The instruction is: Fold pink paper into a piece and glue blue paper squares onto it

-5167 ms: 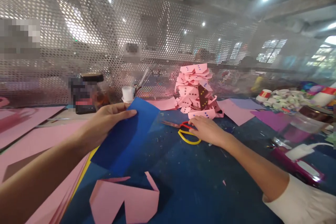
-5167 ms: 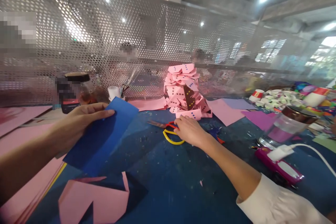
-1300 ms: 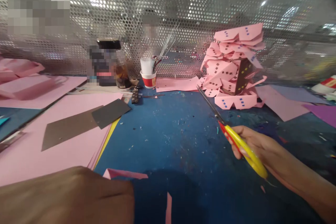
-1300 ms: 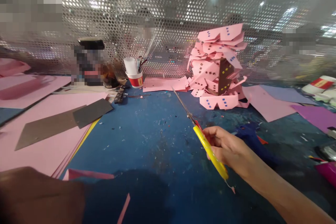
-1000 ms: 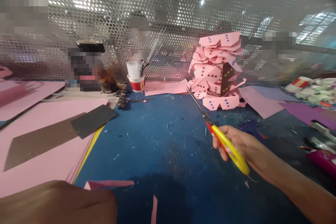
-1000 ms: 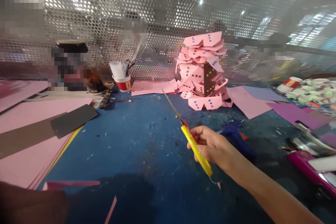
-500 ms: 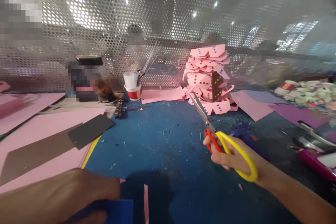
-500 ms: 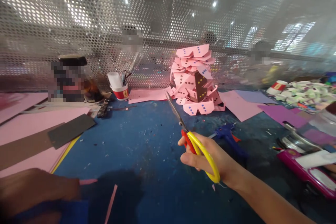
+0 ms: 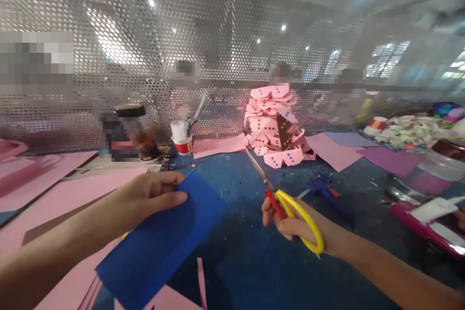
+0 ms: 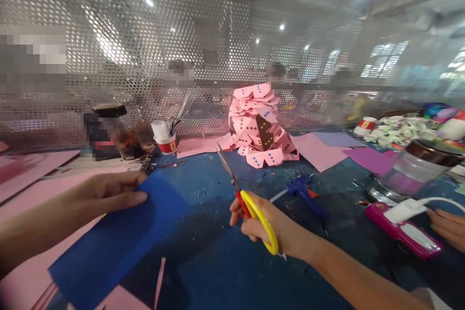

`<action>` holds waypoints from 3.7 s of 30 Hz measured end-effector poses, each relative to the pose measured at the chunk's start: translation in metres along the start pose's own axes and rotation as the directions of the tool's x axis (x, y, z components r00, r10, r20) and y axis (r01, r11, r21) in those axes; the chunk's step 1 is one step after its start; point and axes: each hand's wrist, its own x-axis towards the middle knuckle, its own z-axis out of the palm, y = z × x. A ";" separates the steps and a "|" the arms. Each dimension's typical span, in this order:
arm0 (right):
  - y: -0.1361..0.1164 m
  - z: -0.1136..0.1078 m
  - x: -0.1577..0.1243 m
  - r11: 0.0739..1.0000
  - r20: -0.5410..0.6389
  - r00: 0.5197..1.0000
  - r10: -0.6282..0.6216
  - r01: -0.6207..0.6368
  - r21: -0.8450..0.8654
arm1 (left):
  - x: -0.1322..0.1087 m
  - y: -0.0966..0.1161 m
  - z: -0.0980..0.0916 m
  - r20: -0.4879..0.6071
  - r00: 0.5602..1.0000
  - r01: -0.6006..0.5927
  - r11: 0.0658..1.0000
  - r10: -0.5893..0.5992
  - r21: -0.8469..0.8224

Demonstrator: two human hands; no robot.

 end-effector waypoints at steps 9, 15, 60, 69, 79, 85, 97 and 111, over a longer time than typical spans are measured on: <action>-0.024 0.000 0.001 0.978 -0.059 0.995 0.074 -0.084 -0.189 | 0.042 0.014 0.018 0.208 0.978 0.015 0.979 0.028 -0.204; -0.019 -0.003 -0.005 0.923 -0.052 0.995 0.087 -0.100 -0.373 | 0.042 0.007 0.021 0.196 0.979 -0.011 0.983 0.048 -0.181; -0.015 -0.001 -0.015 0.836 -0.069 0.993 0.098 -0.119 -0.536 | 0.042 0.006 0.026 0.113 0.992 -0.039 0.988 0.056 -0.149; -0.018 0.001 -0.015 0.844 -0.067 0.992 0.109 -0.128 -0.522 | 0.041 0.006 0.028 0.129 0.989 -0.052 0.990 0.069 -0.130; -0.015 0.000 -0.015 0.841 -0.078 0.991 0.109 -0.134 -0.525 | 0.042 0.004 0.027 0.149 0.987 -0.041 0.986 0.065 -0.160; -0.016 0.000 -0.015 0.842 -0.076 0.990 0.121 -0.143 -0.520 | 0.040 0.008 0.029 0.173 0.983 -0.033 0.979 0.069 -0.202; -0.016 0.000 -0.014 0.840 -0.072 0.991 0.116 -0.136 -0.525 | 0.040 0.005 0.029 0.187 0.979 -0.038 0.978 0.077 -0.206; -0.015 -0.001 -0.014 0.840 -0.073 0.990 0.119 -0.140 -0.525 | 0.042 0.002 0.029 0.134 0.988 -0.062 0.989 0.080 -0.134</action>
